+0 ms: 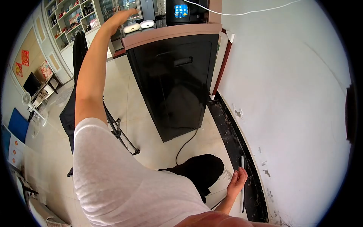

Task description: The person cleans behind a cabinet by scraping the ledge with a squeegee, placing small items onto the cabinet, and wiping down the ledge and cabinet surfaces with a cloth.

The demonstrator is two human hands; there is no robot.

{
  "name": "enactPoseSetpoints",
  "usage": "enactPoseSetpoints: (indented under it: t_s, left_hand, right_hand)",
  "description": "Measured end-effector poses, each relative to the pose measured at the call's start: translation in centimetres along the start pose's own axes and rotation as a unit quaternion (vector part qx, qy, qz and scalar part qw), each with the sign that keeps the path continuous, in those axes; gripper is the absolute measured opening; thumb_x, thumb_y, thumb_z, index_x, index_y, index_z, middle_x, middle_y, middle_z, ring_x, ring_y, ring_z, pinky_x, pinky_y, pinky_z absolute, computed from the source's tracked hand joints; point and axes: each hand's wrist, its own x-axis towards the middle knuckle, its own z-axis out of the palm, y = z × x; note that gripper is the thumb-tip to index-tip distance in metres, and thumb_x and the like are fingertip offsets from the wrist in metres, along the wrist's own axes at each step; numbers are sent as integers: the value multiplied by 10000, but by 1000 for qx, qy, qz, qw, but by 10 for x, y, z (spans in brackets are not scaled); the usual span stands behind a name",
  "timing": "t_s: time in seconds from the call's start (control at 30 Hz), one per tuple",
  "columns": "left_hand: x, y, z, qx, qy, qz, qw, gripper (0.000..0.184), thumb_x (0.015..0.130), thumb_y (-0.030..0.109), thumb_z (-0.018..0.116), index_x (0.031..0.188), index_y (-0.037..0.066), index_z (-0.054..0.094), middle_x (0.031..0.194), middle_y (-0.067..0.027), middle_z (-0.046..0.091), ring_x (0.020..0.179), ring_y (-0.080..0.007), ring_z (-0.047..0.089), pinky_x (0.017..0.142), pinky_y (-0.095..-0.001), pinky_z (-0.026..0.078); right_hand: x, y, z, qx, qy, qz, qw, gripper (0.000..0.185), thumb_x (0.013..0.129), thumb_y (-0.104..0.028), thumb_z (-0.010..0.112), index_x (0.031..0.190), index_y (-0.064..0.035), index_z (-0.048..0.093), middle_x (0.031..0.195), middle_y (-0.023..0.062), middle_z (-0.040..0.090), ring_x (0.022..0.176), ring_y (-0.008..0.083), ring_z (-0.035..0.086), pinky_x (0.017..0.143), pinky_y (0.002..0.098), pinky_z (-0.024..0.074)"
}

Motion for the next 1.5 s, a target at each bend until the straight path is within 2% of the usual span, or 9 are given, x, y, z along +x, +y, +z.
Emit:
enactPoseSetpoints:
  t_s: [0.23,0.57,0.77,0.83,1.03,1.2,1.27,1.37,1.5]
  left_hand:
    - [10,-16,16,-34,-62,-29,997,673,742,596,481,1074,12,522,862,-77,550,761,-148,477,687,-283,387]
    - [3,0,6,9,-152,-85,985,451,809,490,468,983,93,590,879,-8,564,779,-134,462,655,-280,344]
    - [-15,-12,-1,-60,-63,2,996,486,807,475,476,1069,75,564,1014,-60,567,897,-162,492,798,-310,363]
    - [-38,-10,-5,-50,-27,53,997,527,784,445,497,1119,40,531,1113,-144,525,970,-215,486,889,-319,328]
    - [-62,-7,-8,3,-103,87,991,481,797,358,535,1133,17,501,1035,-84,552,972,-179,475,844,-301,345]
    - [-66,-9,0,44,-25,136,989,390,816,299,522,1079,10,520,945,-100,570,880,-169,514,761,-278,386]
    - [-79,3,3,102,90,177,975,312,811,269,491,1004,31,552,843,-124,593,783,-246,565,708,-336,415]
    - [-82,10,9,204,110,293,928,276,809,242,485,986,40,549,874,-138,592,836,-286,561,734,-358,414]
    - [-85,12,14,86,52,235,967,283,814,226,495,1026,39,513,882,-157,583,842,-307,552,757,-352,413]
  right_hand:
    - [-3,2,1,-7,-6,5,1000,228,842,-97,502,1048,-2,525,1122,138,449,847,175,514,724,268,437]
    - [-3,0,7,-8,-4,-2,1000,205,844,-80,503,1033,-10,541,1093,96,472,812,130,504,679,223,419]
    - [-2,4,5,-21,-16,7,1000,221,832,-70,505,1041,-4,532,1107,125,464,861,173,514,728,265,437]
    - [-2,5,3,-24,-19,15,999,220,834,-72,504,1041,-5,533,1106,125,465,867,174,512,730,266,436]
    - [-1,1,5,-24,-28,14,999,214,841,-80,499,1038,-7,535,1096,125,473,884,179,511,736,265,435]
    - [-1,3,6,-20,-25,18,999,206,843,-83,496,1030,-7,537,1095,127,474,888,179,512,735,264,437]
    - [0,4,7,-14,-19,2,1000,207,843,-82,498,1032,-6,537,1097,127,472,883,177,514,738,263,437]
    - [6,-2,12,4,-26,-15,1000,207,841,-84,504,1030,-4,537,1093,128,474,884,177,517,743,265,438]
    - [10,-13,20,32,-25,-17,999,193,845,-90,505,1012,-1,542,1072,128,490,893,179,528,749,261,445]
